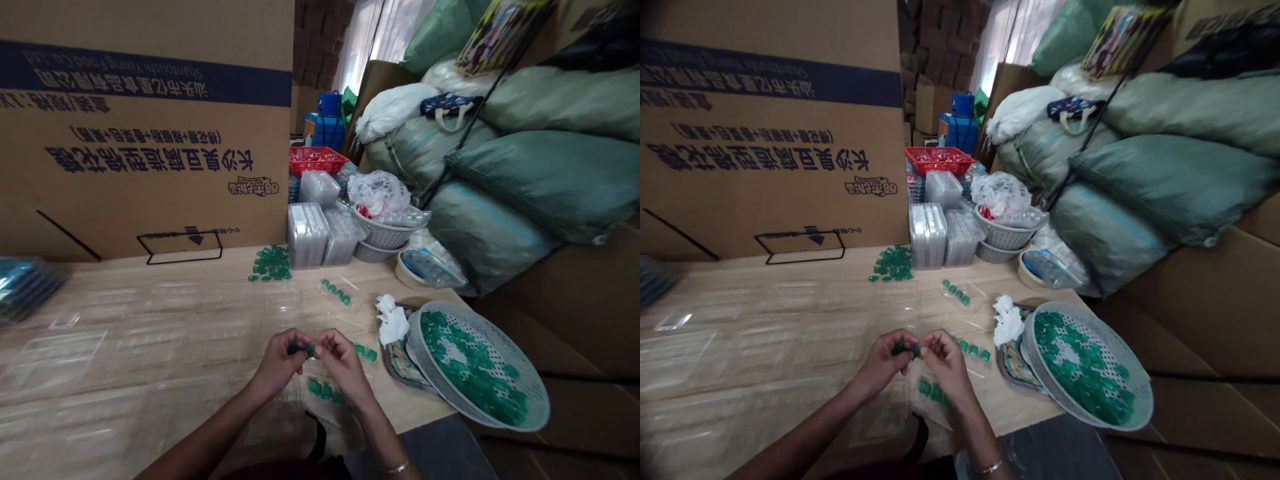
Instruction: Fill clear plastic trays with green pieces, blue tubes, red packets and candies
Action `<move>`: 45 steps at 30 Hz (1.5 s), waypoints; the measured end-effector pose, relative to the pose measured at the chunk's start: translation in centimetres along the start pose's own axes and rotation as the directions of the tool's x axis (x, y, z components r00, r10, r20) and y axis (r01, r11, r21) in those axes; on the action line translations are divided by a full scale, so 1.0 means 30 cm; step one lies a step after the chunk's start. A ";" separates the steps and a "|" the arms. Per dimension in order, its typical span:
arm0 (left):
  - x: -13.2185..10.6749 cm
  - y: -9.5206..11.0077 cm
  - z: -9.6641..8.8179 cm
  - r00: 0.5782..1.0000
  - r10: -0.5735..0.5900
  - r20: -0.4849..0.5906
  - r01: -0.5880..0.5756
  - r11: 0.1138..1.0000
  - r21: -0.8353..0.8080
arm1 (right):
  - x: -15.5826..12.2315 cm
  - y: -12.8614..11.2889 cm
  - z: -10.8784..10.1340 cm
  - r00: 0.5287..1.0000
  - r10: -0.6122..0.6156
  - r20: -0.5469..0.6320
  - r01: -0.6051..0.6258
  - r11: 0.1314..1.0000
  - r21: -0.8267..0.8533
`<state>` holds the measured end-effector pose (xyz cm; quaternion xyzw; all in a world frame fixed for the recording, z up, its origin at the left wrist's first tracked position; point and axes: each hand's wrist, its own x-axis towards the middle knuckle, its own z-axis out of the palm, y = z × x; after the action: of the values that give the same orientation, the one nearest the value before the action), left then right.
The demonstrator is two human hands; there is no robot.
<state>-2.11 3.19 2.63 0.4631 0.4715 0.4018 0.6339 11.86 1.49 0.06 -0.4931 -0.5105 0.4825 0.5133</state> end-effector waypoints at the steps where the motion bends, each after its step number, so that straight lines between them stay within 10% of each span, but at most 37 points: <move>1: 0.001 0.003 -0.003 0.999 -0.034 0.016 0.034 0.999 -0.028 | 0.000 0.000 -0.006 0.999 0.003 0.049 -0.006 0.998 0.057; 9: 0.027 -0.012 -0.013 0.920 -0.313 0.235 0.369 0.894 -0.255 | -0.025 0.021 -0.014 0.993 -0.042 0.106 0.028 0.991 0.128; 16: 0.022 -0.024 0.005 0.918 -0.315 0.241 0.371 0.896 -0.243 | -0.031 0.055 -0.021 0.994 -0.006 0.105 -0.011 0.987 0.158; 19: 0.022 -0.025 -0.009 0.926 -0.301 0.227 0.360 0.887 -0.290 | 0.036 0.071 -0.093 0.998 -0.059 -0.010 0.058 0.993 -0.106; 24: 0.012 -0.025 -0.069 0.942 -0.301 0.151 0.335 0.876 -0.347 | 0.225 0.074 -0.296 0.982 -0.167 -0.088 0.033 0.612 -0.790; 32: -0.008 -0.043 -0.128 0.950 -0.301 0.082 0.308 0.864 -0.399 | 0.324 0.100 -0.346 0.997 -0.012 -0.077 -0.068 0.336 -0.939; 36: -0.009 -0.028 -0.123 0.891 -0.430 0.145 0.436 0.721 -0.538 | 0.325 0.093 -0.340 0.995 0.065 -0.079 -0.094 0.274 -0.957; 40: -0.016 -0.005 -0.116 0.851 -0.468 0.236 0.489 0.545 -0.682 | 0.277 0.081 -0.326 0.999 -0.020 -0.045 -0.037 0.298 -0.954; 45: -0.018 0.013 -0.098 0.879 -0.397 0.265 0.448 0.494 -0.745 | 0.126 -0.039 -0.172 0.951 -0.244 0.192 0.307 0.657 -0.689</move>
<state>-5.13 3.38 2.77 0.0178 0.3256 0.3860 0.8629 17.07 5.15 1.46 -0.5490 -0.7461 0.1844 0.3286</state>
